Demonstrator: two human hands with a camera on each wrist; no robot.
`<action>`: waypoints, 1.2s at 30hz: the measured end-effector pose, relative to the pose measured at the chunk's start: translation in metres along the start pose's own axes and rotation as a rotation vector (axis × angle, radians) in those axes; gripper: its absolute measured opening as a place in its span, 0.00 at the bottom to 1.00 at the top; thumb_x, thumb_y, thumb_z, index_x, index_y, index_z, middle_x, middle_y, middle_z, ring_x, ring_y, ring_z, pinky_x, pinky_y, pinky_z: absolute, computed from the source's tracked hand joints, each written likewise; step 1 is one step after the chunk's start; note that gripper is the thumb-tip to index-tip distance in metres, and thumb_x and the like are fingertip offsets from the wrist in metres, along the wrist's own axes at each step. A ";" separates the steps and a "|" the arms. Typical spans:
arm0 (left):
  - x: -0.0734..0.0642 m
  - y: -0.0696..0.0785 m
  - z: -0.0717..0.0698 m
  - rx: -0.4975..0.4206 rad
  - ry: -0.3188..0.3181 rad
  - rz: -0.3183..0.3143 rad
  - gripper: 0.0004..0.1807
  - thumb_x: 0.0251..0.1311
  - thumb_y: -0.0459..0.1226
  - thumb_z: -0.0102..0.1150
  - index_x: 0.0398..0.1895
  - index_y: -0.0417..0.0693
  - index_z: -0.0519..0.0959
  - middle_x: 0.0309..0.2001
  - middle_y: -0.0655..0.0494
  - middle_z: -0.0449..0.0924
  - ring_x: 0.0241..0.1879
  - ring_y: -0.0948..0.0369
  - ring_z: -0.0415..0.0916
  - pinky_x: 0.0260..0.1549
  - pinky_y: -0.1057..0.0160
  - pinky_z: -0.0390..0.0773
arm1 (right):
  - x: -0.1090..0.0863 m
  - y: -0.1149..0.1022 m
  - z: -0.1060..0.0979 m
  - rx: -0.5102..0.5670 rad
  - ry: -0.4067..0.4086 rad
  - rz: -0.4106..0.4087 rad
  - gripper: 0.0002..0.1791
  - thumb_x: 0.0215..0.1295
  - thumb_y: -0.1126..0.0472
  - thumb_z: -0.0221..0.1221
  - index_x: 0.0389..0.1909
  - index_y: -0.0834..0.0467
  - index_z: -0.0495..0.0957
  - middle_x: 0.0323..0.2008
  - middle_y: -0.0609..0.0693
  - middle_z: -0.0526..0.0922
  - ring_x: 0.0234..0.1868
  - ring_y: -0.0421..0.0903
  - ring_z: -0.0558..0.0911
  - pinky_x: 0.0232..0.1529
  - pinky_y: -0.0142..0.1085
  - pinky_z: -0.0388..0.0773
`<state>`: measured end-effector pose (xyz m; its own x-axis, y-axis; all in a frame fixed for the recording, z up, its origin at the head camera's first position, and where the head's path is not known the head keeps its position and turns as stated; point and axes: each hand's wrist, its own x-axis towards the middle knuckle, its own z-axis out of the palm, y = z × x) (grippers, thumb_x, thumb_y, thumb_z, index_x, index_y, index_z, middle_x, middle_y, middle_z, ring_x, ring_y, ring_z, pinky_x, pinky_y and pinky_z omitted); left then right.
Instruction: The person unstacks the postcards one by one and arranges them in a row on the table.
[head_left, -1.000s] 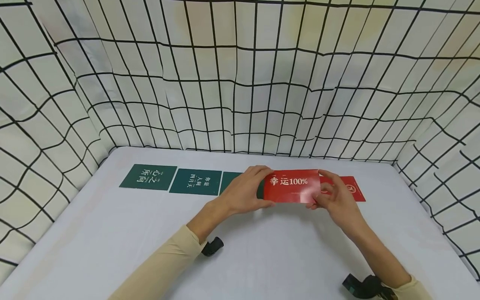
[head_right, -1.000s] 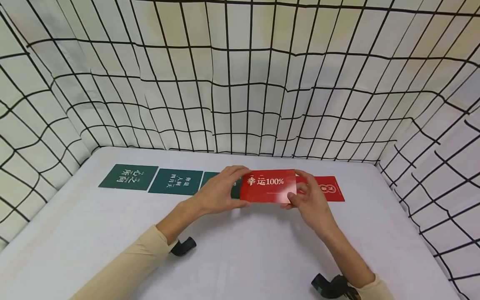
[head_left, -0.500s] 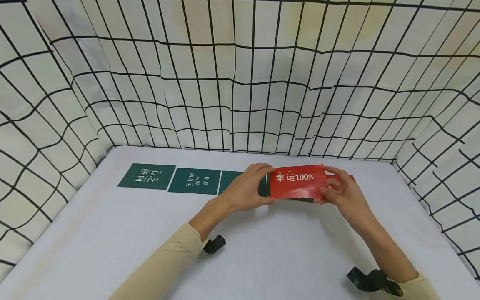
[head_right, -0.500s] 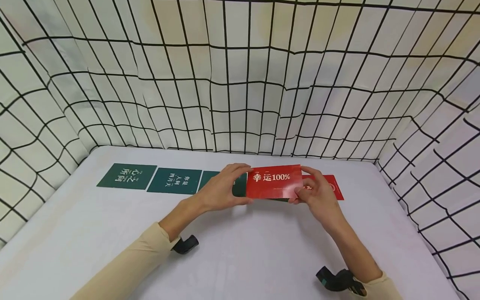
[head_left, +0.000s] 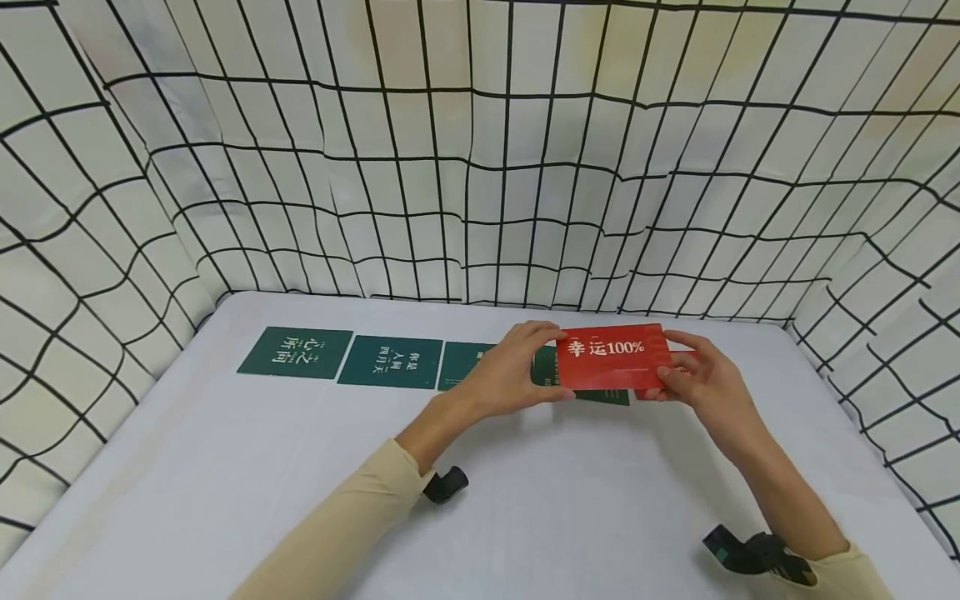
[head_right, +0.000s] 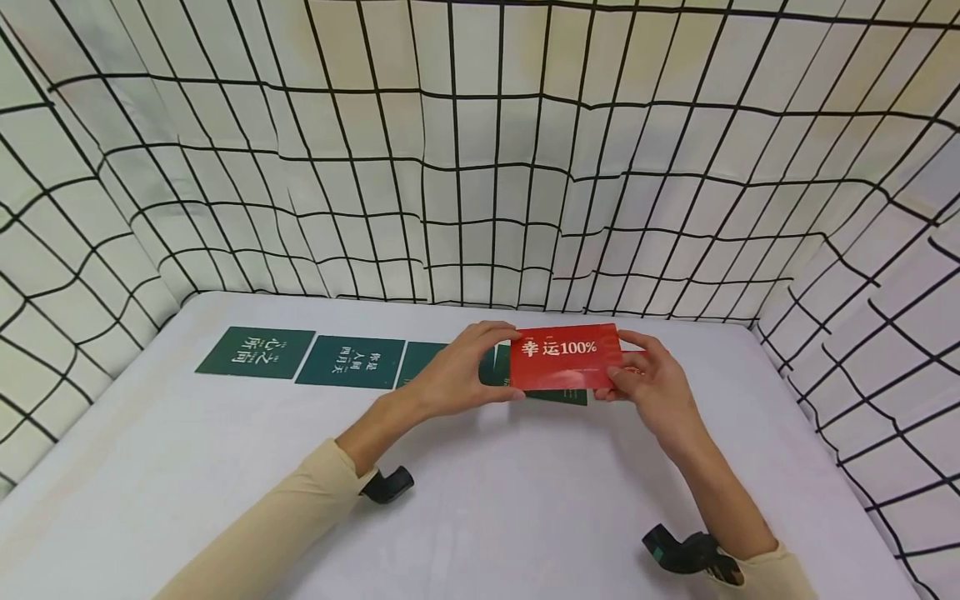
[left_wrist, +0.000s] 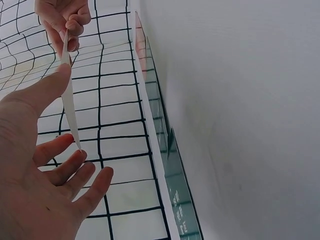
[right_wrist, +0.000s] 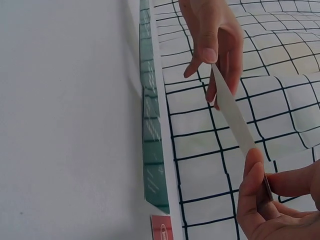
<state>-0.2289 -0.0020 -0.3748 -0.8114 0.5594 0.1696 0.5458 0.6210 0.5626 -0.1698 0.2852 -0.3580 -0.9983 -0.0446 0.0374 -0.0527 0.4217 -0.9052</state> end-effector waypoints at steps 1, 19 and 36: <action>0.001 0.001 0.000 -0.006 0.001 0.000 0.46 0.58 0.53 0.75 0.77 0.54 0.67 0.77 0.55 0.64 0.77 0.56 0.60 0.63 0.52 0.82 | 0.000 0.000 -0.001 -0.002 0.004 0.003 0.38 0.80 0.57 0.54 0.83 0.59 0.49 0.62 0.69 0.77 0.40 0.39 0.91 0.46 0.28 0.86; 0.018 0.011 0.016 -0.035 0.030 -0.009 0.44 0.58 0.52 0.75 0.77 0.53 0.68 0.78 0.54 0.64 0.77 0.56 0.60 0.67 0.53 0.79 | 0.003 0.009 -0.010 -0.041 0.095 0.066 0.39 0.80 0.51 0.54 0.82 0.59 0.50 0.58 0.57 0.81 0.39 0.31 0.87 0.45 0.25 0.85; 0.024 0.015 0.022 -0.014 0.058 0.029 0.43 0.60 0.53 0.74 0.76 0.53 0.68 0.78 0.54 0.64 0.77 0.56 0.61 0.66 0.54 0.79 | 0.004 0.014 -0.014 -0.041 0.121 0.065 0.41 0.79 0.52 0.56 0.83 0.59 0.48 0.66 0.68 0.75 0.38 0.29 0.87 0.44 0.24 0.85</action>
<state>-0.2356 0.0328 -0.3797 -0.8063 0.5441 0.2320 0.5664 0.5968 0.5683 -0.1754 0.3039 -0.3645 -0.9952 0.0925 0.0322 0.0138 0.4573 -0.8892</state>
